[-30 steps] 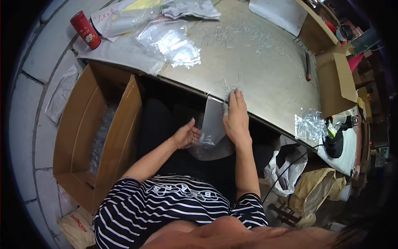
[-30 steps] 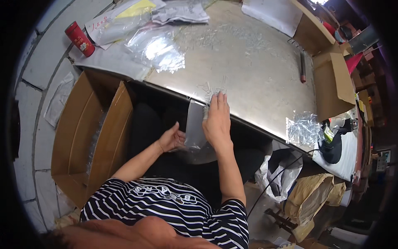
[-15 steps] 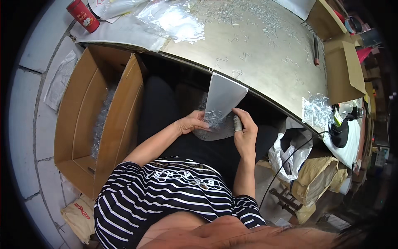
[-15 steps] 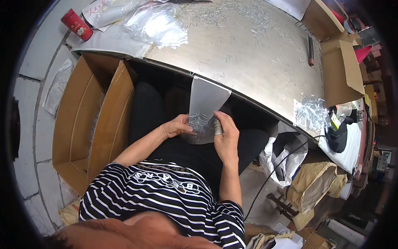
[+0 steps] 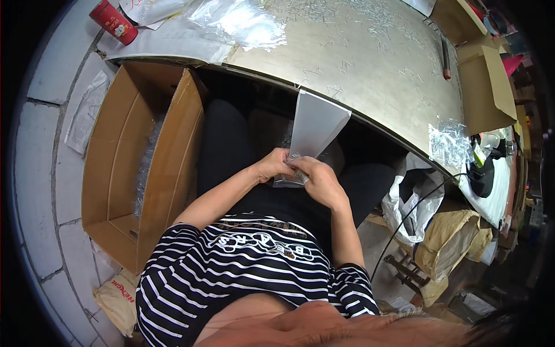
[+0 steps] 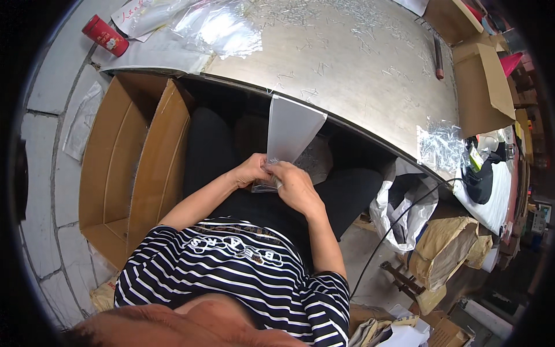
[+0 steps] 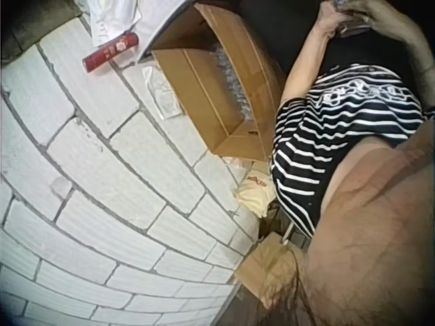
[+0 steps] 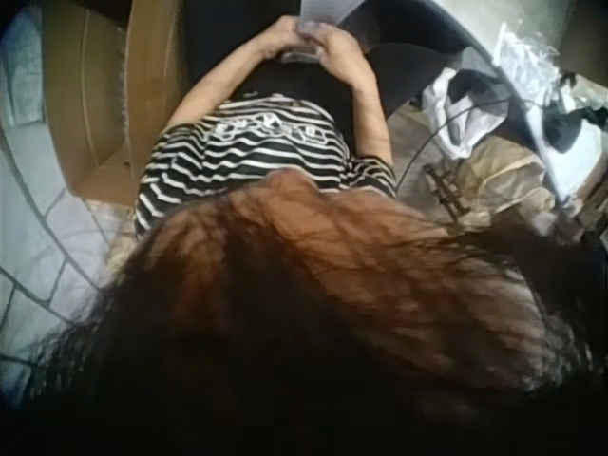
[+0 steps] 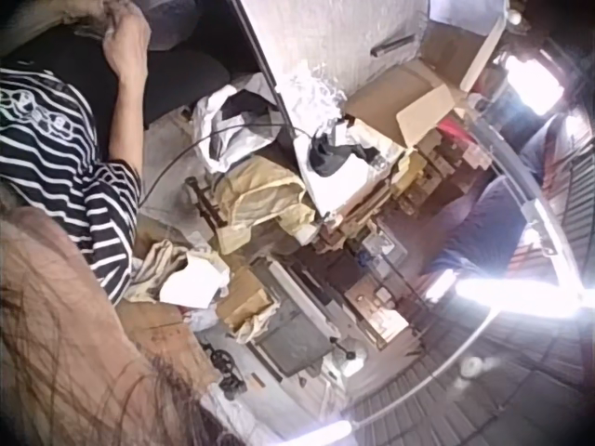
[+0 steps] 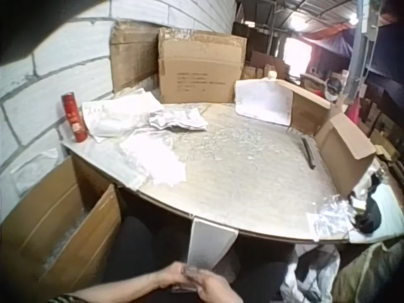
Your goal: Packaging small metal components from a workbench into plastic bags and placing them into a box.
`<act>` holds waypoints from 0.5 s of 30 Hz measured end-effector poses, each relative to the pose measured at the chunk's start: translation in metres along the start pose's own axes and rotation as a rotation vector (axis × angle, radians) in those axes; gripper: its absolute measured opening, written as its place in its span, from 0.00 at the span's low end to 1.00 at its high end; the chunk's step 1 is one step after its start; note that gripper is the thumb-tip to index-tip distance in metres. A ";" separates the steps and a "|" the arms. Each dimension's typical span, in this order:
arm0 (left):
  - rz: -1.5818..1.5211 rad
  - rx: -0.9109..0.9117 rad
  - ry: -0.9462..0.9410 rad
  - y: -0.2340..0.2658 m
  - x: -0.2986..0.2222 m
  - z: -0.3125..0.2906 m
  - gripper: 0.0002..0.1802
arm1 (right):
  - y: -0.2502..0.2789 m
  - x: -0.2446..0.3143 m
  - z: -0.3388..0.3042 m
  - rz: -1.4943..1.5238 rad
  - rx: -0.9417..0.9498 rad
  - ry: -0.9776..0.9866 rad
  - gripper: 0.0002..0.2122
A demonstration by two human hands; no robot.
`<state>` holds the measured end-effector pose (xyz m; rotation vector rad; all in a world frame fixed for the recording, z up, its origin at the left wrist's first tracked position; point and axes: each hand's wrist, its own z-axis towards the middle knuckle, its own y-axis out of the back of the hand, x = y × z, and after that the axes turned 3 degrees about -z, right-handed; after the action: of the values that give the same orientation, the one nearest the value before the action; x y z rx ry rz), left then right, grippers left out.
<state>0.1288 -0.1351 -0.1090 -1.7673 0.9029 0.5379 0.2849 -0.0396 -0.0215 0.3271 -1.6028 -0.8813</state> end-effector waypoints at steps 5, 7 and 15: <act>0.118 -0.004 0.001 0.005 0.010 0.004 0.19 | 0.003 0.007 0.008 0.130 -0.096 -0.158 0.14; 0.130 -0.009 0.088 0.012 0.022 0.002 0.17 | -0.006 0.001 0.009 0.081 0.064 -0.080 0.11; 0.122 0.021 0.021 -0.002 -0.019 -0.015 0.27 | 0.022 -0.008 -0.003 0.456 -0.271 -0.222 0.16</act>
<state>0.1179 -0.1421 -0.0885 -1.7095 1.0328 0.5867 0.2955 -0.0211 -0.0123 -0.3285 -1.6422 -0.7814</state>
